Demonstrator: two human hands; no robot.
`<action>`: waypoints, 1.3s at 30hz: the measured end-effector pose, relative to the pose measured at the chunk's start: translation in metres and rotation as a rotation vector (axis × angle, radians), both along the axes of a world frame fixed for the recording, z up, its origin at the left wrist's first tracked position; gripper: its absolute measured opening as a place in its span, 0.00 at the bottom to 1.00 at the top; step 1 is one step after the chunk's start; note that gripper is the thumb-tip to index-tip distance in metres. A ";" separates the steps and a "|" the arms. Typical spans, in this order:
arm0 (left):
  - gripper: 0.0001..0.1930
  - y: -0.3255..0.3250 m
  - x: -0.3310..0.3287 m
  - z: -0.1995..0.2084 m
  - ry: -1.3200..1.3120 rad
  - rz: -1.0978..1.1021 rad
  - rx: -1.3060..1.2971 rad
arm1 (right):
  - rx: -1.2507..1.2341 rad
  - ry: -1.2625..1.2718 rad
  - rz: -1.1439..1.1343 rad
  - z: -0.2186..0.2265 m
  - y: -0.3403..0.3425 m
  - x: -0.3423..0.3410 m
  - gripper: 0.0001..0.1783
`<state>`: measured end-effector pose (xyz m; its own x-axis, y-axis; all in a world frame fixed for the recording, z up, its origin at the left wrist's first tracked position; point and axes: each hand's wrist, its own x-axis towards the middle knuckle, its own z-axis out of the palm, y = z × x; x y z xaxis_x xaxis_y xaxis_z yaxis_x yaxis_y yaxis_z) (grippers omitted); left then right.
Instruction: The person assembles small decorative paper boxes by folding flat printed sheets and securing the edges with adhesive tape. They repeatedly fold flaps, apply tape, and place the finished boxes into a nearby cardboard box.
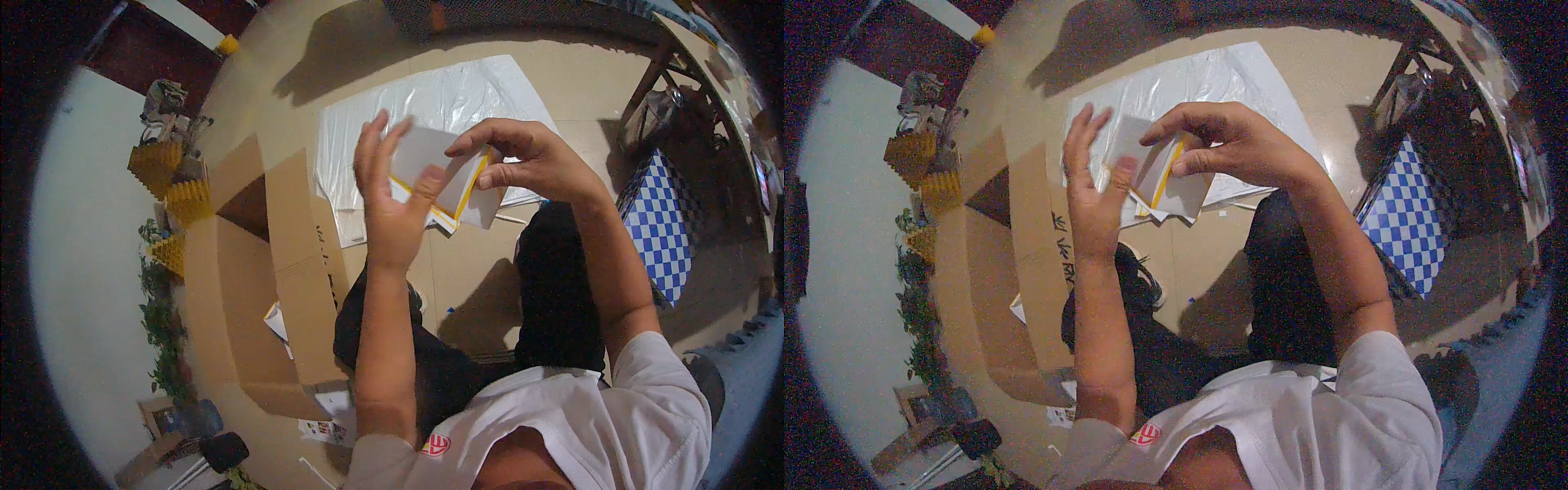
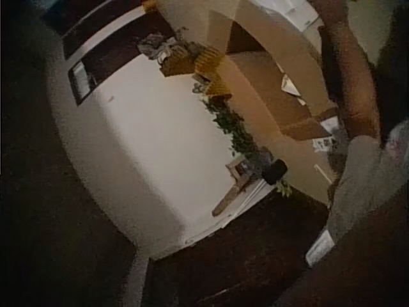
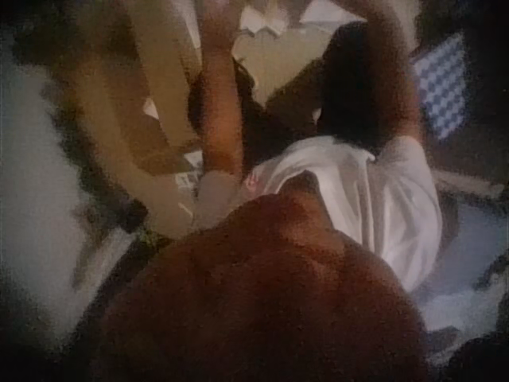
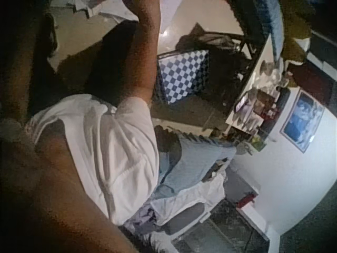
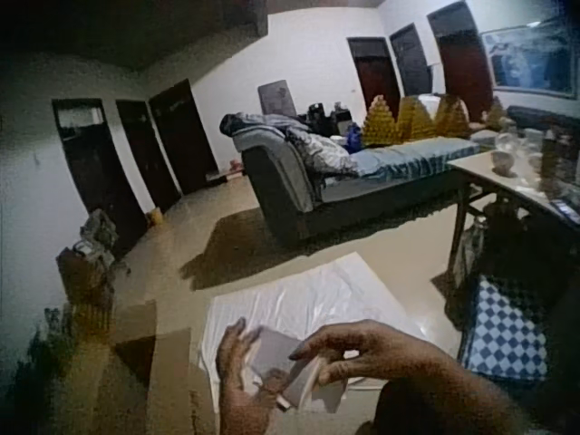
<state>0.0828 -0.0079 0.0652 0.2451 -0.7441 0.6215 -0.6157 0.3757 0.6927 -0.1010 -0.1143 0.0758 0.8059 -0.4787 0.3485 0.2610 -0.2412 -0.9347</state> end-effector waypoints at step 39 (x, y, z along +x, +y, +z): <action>0.09 -0.006 -0.008 -0.017 0.865 -0.446 0.567 | 0.535 0.085 0.098 -0.035 -0.005 0.006 0.24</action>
